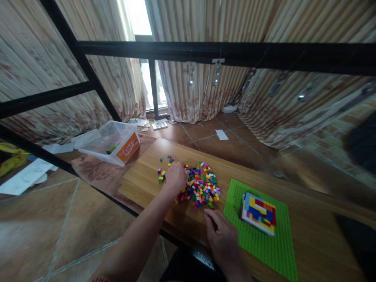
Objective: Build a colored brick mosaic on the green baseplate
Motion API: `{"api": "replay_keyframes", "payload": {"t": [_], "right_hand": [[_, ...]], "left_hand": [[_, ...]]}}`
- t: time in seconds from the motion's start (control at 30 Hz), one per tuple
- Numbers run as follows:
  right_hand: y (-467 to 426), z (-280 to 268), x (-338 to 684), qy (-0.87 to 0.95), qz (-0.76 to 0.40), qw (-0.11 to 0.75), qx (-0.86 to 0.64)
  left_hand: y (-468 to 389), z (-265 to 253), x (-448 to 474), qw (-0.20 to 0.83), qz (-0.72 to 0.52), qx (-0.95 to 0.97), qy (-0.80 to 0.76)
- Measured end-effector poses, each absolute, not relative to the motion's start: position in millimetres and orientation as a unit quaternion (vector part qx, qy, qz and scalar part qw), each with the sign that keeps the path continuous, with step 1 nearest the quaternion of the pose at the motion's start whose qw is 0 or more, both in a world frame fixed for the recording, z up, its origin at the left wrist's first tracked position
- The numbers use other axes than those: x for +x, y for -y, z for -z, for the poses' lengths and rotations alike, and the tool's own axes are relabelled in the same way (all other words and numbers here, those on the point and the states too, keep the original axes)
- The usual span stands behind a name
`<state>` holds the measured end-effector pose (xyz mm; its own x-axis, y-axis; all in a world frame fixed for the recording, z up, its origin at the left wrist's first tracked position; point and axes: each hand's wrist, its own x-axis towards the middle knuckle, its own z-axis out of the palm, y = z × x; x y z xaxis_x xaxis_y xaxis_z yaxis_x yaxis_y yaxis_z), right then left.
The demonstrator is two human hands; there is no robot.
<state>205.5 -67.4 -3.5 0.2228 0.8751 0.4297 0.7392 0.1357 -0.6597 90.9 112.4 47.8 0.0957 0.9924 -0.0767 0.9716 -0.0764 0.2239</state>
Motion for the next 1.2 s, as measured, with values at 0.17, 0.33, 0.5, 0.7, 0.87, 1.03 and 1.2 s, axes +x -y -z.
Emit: {"api": "replay_keyframes", "payload": {"t": [0.17,0.33,0.5,0.7,0.87,1.03,1.2], "right_hand": [[67.1,-0.8,205.6,0.597,-0.112,0.455,-0.651],[59.0,-13.2,207.9,0.514,-0.207,0.502,-0.664],[38.6,-37.2,208.5,0.352,-0.373,0.577,-0.636],[33.1,-54.1,200.6,0.297,-0.479,0.586,-0.582],[44.3,-46.8,196.6,0.292,-0.486,0.577,-0.588],[49.6,-39.5,196.0,0.257,-0.539,0.576,-0.558],[45.6,-32.2,200.5,0.245,-0.545,0.575,-0.559]], "left_hand": [[-115.6,-42.5,87.5,0.125,-0.093,0.726,-0.670],[-107.1,-48.0,78.2,0.233,-0.231,0.709,-0.623],[-63.2,-62.5,76.9,0.534,-0.363,0.612,-0.456],[-17.9,-66.5,83.1,0.622,-0.365,0.529,-0.447],[-8.4,-58.8,81.4,0.646,-0.347,0.523,-0.435],[-5.8,-55.8,79.1,0.689,-0.338,0.473,-0.433],[-6.0,-51.5,76.4,0.730,-0.332,0.405,-0.440]]}}
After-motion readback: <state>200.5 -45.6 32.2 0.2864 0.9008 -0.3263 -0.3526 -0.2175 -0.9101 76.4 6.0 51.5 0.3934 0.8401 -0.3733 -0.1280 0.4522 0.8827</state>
